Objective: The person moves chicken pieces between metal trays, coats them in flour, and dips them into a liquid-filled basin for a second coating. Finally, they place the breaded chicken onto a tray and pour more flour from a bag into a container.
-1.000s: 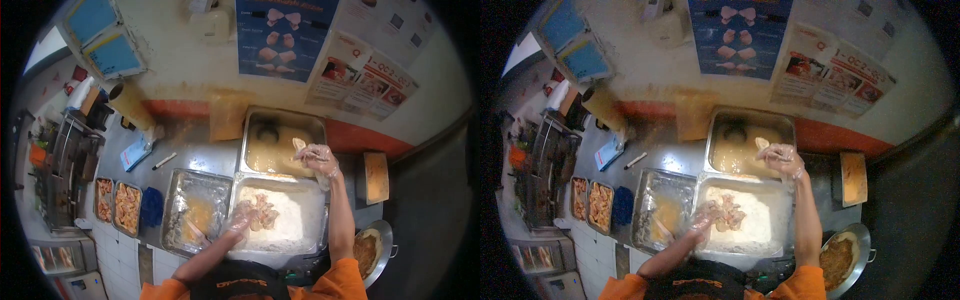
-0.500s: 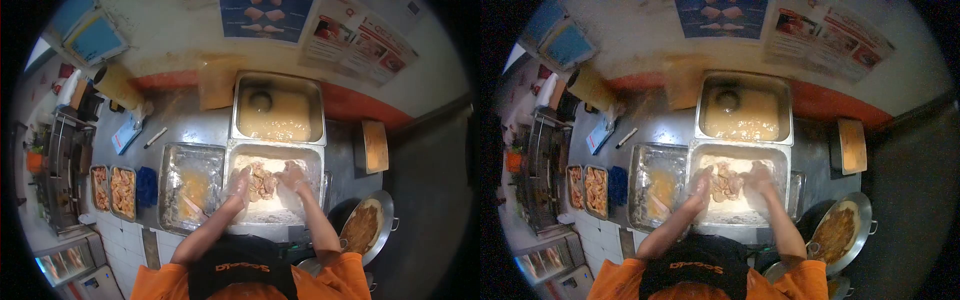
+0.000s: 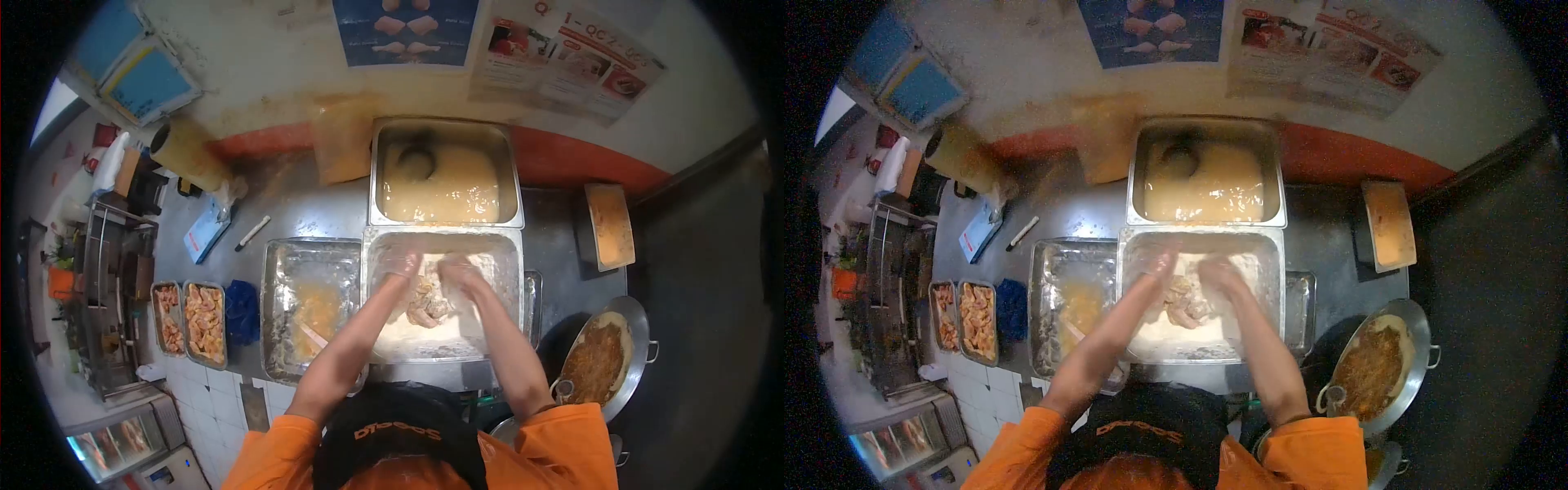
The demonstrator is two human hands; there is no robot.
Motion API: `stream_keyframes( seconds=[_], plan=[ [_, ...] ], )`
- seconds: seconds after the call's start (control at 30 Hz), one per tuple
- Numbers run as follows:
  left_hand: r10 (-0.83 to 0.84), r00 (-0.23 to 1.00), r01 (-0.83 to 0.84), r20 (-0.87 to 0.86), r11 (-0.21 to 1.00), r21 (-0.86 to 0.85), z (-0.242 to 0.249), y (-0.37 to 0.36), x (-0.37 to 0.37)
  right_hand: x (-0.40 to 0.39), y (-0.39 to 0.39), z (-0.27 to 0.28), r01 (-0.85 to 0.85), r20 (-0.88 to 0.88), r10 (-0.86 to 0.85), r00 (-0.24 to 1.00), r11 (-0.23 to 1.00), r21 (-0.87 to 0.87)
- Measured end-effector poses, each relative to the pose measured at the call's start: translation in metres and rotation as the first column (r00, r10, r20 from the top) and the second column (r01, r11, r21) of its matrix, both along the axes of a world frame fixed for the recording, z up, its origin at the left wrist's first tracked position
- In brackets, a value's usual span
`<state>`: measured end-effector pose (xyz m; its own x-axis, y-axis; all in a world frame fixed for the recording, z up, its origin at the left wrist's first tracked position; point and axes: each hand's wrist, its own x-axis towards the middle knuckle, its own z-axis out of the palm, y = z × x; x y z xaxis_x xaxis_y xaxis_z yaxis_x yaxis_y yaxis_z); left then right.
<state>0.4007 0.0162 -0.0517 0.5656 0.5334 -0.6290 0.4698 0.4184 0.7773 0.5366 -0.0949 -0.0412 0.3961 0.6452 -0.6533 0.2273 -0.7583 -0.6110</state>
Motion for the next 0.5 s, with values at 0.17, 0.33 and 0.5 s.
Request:
stream_keyframes(
  seconds=[0.17,0.33,0.5],
  plan=[
    [-0.078,0.981,0.074,0.176,0.997,0.026,0.074,-0.033,-0.046,0.010,-0.009,0.035,-0.465,-0.020,0.464,0.885,0.885,-0.023],
    [-0.229,0.922,0.247,-0.313,0.969,0.018,0.036,-0.058,-0.053,-0.021,-0.062,0.001,-0.393,0.103,0.415,0.904,0.901,-0.184],
    [0.041,0.998,-0.035,0.041,0.991,-0.127,0.002,-0.046,-0.023,-0.039,-0.048,0.056,-0.415,-0.052,0.413,0.909,0.909,-0.044]
  ],
)
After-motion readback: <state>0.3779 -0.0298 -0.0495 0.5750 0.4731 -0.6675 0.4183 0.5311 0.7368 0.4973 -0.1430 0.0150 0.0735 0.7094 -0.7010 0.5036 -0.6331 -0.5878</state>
